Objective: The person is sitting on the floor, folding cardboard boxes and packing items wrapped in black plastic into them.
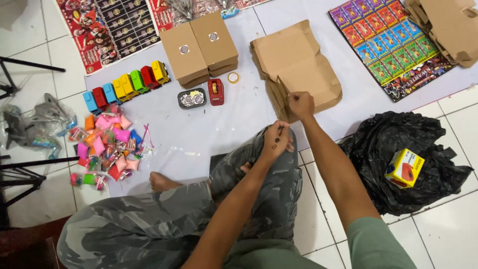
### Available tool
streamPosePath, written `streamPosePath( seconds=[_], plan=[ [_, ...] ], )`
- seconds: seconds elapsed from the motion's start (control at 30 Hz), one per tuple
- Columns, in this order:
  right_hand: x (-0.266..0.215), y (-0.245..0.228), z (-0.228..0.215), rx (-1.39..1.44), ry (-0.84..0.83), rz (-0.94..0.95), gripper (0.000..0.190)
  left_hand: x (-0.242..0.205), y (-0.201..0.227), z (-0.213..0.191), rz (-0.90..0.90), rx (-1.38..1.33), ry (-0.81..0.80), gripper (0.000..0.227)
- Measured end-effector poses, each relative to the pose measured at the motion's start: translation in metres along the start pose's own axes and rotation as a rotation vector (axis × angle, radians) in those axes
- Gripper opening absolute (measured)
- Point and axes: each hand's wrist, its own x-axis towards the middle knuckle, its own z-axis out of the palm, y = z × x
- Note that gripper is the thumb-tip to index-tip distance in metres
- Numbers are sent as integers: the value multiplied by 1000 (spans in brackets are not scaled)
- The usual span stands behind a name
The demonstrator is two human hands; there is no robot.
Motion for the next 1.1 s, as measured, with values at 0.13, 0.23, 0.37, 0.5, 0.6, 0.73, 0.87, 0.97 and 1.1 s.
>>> streamPosePath(
  seconds=[0.13,0.23,0.37,0.5,0.6,0.73,0.87,0.97,1.1],
  plan=[
    [22,19,5,154,1,-25,19,-4,0,2,37,10,-3,21],
    [28,21,5,133,-21,-31,20,-5,4,3,45,12,4,22],
    [7,9,2,44,-96,-50,24,-2,6,2,-15,56,0,22],
    [-9,-19,-13,-52,-134,-64,26,40,2,-14,-129,-8,-77,34],
    [-17,-30,-18,-91,-130,-74,25,84,2,-27,-12,133,-42,34],
    [-30,-45,-32,-36,-78,-74,22,159,-6,-30,-59,297,52,38],
    [-40,-49,-36,6,-56,-60,21,200,-34,-26,-27,395,77,35],
    [-32,-40,-27,-24,-39,-82,21,214,-43,-25,-60,471,136,27],
    [-25,-31,-22,-25,54,-48,23,201,-41,-32,65,506,197,22]
  ],
)
